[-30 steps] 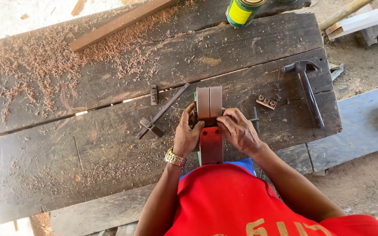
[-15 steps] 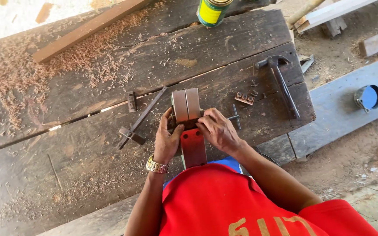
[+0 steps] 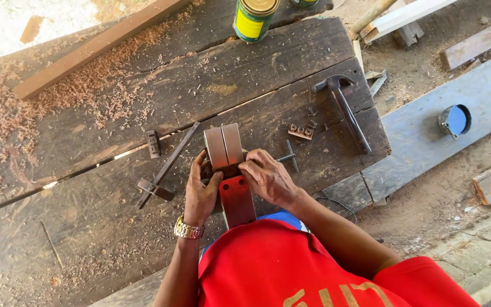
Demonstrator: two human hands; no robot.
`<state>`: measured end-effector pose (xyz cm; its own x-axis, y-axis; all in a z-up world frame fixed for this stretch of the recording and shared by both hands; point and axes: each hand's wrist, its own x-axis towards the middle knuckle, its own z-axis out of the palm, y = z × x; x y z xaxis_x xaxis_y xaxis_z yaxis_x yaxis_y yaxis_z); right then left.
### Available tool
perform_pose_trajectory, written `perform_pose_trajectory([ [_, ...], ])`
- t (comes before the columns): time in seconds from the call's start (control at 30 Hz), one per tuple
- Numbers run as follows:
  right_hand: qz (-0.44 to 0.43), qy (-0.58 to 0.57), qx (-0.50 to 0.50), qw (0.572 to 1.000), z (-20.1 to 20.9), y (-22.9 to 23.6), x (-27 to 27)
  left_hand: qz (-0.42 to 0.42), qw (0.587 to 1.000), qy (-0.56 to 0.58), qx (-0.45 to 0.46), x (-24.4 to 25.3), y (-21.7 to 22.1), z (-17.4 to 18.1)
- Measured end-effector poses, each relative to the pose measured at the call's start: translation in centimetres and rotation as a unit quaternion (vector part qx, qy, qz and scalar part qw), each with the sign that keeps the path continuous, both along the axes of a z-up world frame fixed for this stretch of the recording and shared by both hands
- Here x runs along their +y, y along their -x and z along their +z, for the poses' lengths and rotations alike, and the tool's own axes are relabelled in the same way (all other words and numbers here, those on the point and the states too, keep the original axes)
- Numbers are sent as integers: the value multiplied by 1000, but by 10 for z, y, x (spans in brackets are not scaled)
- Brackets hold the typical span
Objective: Adjusting the blades and screws on an electric woodworking planer.
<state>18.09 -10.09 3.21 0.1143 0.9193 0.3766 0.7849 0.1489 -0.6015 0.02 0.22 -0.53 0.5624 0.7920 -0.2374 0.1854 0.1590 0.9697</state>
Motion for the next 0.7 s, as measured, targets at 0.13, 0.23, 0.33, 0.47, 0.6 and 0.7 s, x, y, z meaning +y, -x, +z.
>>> perform_pose_trajectory([
  [0.13, -27, 7, -14, 1000, -5, 2, 0, -10, 999, 7, -40, 0, -2, -2],
  [0.23, -25, 0, -1, 1000, -6, 3, -1, -7, 1000, 5, -18, -1, -2, 5],
  [0.33, -28, 2, -2, 1000, -4, 2, 0, -6, 1000, 8, 2, 0, -4, 5],
  [0.47, -34, 9, -10, 999, -5, 2, -1, -5, 1000, 8, -15, -1, -2, -1],
  [0.6, -74, -2, 23, 997, -29, -25, -9, -7, 1000, 7, 0, -1, -2, 0],
  [0.7, -189, -2, 47, 981, -63, -81, -20, -11, 1000, -2, 10, -1, 2, 0],
])
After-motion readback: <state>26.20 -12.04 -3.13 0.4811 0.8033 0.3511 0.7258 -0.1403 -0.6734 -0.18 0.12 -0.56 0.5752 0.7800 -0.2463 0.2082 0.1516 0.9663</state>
